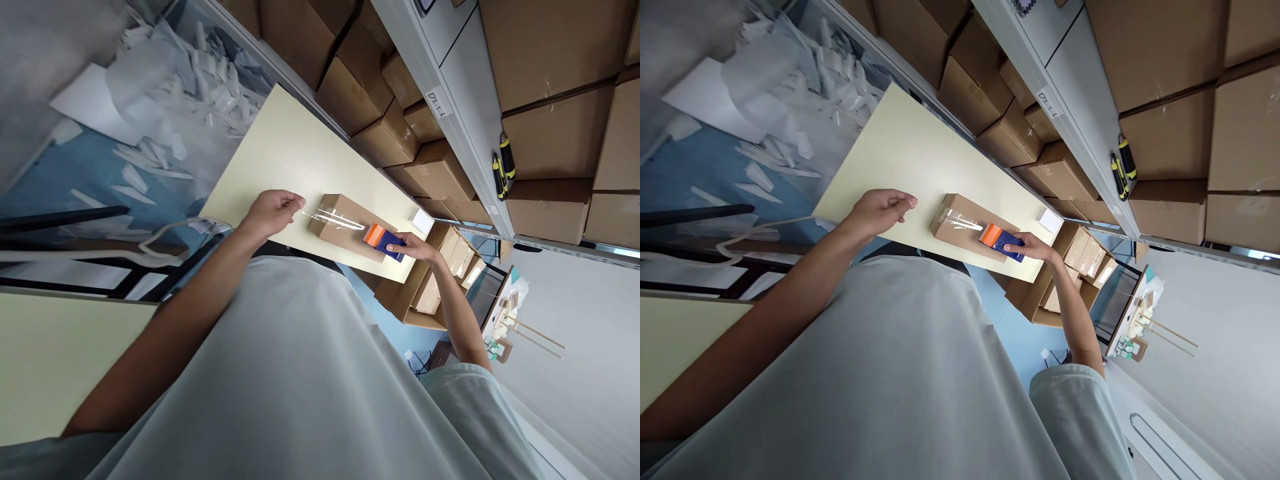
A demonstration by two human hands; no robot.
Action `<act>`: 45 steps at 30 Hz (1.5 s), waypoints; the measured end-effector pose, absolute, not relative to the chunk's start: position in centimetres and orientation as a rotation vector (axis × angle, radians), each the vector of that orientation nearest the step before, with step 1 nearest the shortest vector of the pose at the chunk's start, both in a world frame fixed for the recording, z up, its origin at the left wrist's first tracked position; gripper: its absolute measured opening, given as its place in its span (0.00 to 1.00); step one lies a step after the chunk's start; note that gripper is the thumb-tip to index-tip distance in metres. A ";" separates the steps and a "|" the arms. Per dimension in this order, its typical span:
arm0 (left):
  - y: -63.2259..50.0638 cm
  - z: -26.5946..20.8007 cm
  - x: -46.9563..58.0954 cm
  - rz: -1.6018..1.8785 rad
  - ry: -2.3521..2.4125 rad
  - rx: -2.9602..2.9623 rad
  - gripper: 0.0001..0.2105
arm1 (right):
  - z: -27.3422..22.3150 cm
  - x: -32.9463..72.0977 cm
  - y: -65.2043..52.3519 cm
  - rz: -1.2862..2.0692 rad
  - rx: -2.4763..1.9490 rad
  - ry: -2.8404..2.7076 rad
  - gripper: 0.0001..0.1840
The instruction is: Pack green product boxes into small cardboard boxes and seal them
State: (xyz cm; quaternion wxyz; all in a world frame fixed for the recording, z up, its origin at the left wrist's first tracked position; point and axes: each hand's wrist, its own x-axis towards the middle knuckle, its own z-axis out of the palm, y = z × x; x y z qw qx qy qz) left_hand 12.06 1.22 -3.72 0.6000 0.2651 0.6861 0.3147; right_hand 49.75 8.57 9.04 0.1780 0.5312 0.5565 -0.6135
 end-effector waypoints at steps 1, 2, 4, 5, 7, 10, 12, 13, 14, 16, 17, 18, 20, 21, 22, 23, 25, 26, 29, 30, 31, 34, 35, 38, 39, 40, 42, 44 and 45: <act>1.3 -4.0 12.2 0.738 1.562 0.603 0.14 | 9.1 50.0 8.6 -1.744 1.492 1.558 0.39; 1.3 -4.3 12.4 0.749 1.532 0.588 0.14 | 9.1 50.2 8.7 -1.748 1.480 1.548 0.39; 1.4 -5.1 12.7 0.761 1.505 0.564 0.14 | 9.2 50.5 8.8 -1.749 1.452 1.542 0.37; 1.4 -5.4 12.9 0.758 1.500 0.554 0.14 | 9.2 50.7 8.8 -1.752 1.440 1.542 0.37; 1.4 -6.2 13.5 0.741 1.492 0.533 0.13 | 9.1 50.9 8.8 -1.771 1.425 1.526 0.36; 1.6 -7.2 14.5 0.724 1.479 0.501 0.12 | 9.0 51.4 8.8 -1.801 1.434 1.479 0.35; 1.8 -7.9 15.2 0.728 1.474 0.478 0.12 | 9.0 51.6 8.9 -1.815 1.445 1.460 0.35; 1.9 -8.2 15.6 0.733 1.474 0.470 0.11 | 8.9 51.7 8.9 -1.821 1.450 1.455 0.34; 2.1 -8.4 16.0 0.735 1.477 0.465 0.11 | 8.9 51.7 8.9 -1.826 1.452 1.447 0.34; 2.4 -8.8 16.8 0.722 1.471 0.466 0.11 | 8.9 51.8 9.0 -1.833 1.463 1.432 0.35; 2.5 -8.9 17.2 0.712 1.458 0.471 0.11 | 8.9 51.7 9.0 -1.835 1.468 1.427 0.35; 2.5 -9.0 17.7 0.708 1.441 0.476 0.12 | 8.9 51.6 9.0 -1.836 1.469 1.427 0.35; 2.3 -9.1 18.6 0.740 1.407 0.491 0.14 | 8.9 51.5 8.9 -1.839 1.460 1.435 0.34; 2.2 -9.1 18.9 0.773 1.401 0.504 0.15 | 9.0 51.4 8.9 -1.839 1.457 1.440 0.33; 1.9 -9.1 19.2 0.805 1.407 0.520 0.15 | 9.0 51.4 8.8 -1.839 1.456 1.444 0.33; 1.7 -9.1 19.4 0.822 1.426 0.530 0.16 | 9.1 51.3 8.7 -1.839 1.456 1.445 0.34; 1.1 -9.2 19.4 0.798 1.489 0.523 0.22 | 9.3 51.2 8.4 -1.831 1.472 1.453 0.35; 0.8 -9.2 19.3 0.771 1.525 0.514 0.28 | 9.4 51.2 8.3 -1.820 1.481 1.460 0.35; -0.2 -8.6 19.2 0.778 1.605 0.564 0.38 | 9.5 51.1 8.0 -1.786 1.500 1.482 0.35; -0.7 -8.2 19.3 0.805 1.589 0.639 0.37 | 9.5 51.1 7.9 -1.781 1.501 1.490 0.35; -1.1 -7.7 19.5 0.818 1.547 0.738 0.37 | 9.5 51.1 7.8 -1.780 1.501 1.499 0.35; -2.5 -6.3 20.1 0.697 1.345 1.071 0.52 | 9.2 51.1 7.7 -1.785 1.518 1.520 0.35; -2.7 -5.9 20.3 0.622 1.299 1.160 0.61 | 9.1 51.2 7.6 -1.785 1.524 1.521 0.35; -2.1 -5.2 20.6 0.477 1.267 1.427 0.76 | 8.8 51.3 7.6 -1.790 1.517 1.526 0.35; -1.5 -5.1 20.7 0.462 1.258 1.541 0.78 | 8.7 51.4 7.6 -1.795 1.504 1.533 0.35; -0.8 -4.9 20.8 0.454 1.240 1.660 0.79 | 8.7 51.4 7.6 -1.805 1.488 1.542 0.34; 0.6 -4.7 21.1 0.427 1.181 1.861 0.79 | 8.7 51.4 7.7 -1.827 1.456 1.564 0.33; 1.5 -4.5 21.4 0.370 1.153 1.963 0.78 | 8.8 51.5 7.9 -1.843 1.437 1.598 0.33; 1.8 -4.5 21.5 0.341 1.158 1.985 0.77 | 8.8 51.5 7.9 -1.852 1.428 1.614 0.33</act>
